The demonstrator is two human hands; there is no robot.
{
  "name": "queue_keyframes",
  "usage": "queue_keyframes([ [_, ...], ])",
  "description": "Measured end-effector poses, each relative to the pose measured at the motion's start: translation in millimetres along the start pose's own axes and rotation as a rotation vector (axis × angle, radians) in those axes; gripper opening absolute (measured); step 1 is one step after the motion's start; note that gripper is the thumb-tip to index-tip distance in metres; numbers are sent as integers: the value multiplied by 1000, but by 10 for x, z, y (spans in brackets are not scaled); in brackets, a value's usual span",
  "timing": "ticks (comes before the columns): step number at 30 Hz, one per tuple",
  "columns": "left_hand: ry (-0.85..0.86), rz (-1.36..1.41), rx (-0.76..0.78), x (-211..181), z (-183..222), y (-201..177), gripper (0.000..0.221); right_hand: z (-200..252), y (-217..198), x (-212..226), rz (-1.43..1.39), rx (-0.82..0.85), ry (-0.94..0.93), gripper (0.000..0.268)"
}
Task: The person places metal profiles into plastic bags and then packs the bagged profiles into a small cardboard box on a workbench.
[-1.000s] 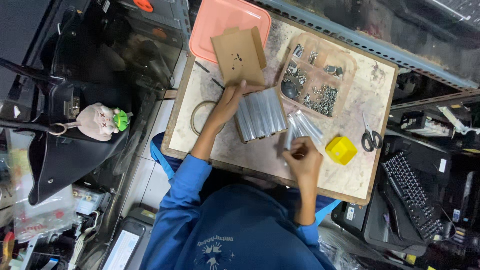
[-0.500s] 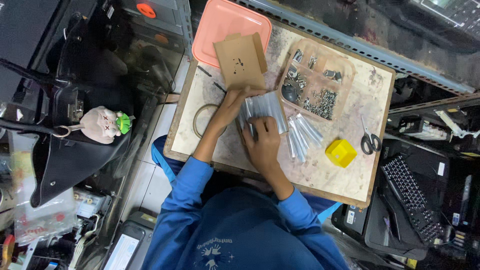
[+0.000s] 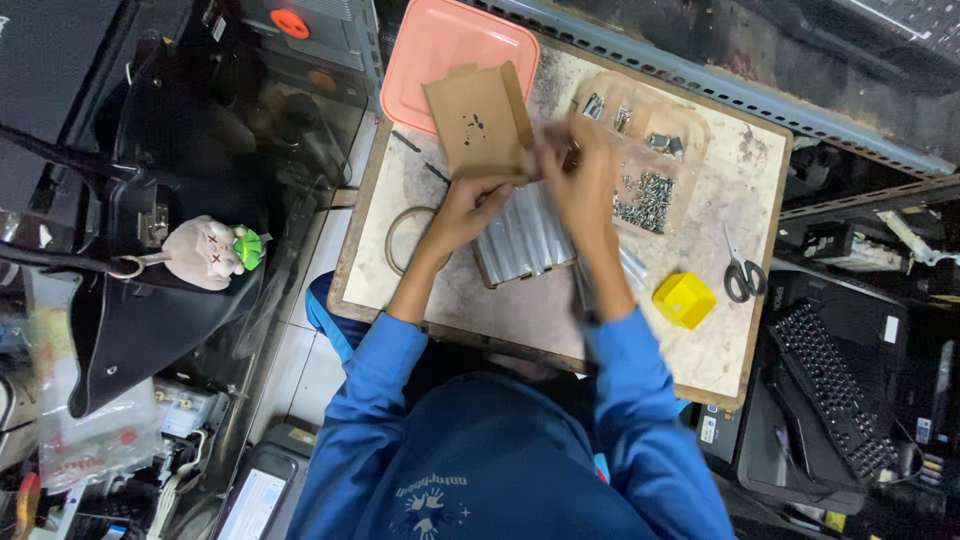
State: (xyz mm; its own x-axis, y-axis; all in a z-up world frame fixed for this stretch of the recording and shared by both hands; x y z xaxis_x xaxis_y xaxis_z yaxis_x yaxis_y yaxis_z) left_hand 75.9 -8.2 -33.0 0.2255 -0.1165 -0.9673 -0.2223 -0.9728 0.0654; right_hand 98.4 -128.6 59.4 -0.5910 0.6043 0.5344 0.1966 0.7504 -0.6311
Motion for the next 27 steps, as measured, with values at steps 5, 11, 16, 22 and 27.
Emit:
queue_keyframes([
  [5,-2,-82,26,-92,11,15,27,-442,671,-893,-64,212,168,17],
  [11,12,-154,-54,-116,48,16,22,-430,794,-1140,58,313,155,23],
  [16,335,-372,-271,-336,166,11,22,-335,243,-593,17,257,166,16],
  [22,661,-687,-636,-150,440,48,28,-160,22,-400,-58,251,82,10],
  [27,215,-462,-917,-310,469,-104,30,-27,0,-554,-9,179,104,19],
])
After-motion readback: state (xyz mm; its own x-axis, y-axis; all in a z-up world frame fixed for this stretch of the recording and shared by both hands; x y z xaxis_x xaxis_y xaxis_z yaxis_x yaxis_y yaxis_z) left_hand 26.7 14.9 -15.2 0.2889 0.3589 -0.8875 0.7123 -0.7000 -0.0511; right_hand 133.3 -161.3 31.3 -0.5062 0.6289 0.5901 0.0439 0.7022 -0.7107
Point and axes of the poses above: each hand's wrist, its own z-axis away from the middle knuckle, its own y-axis out of the palm, x = y × z, the point moved 5 cm from there along -z, towards the middle knuckle, and after that the axes turned 5 degrees about -y, right-handed, at the moved point
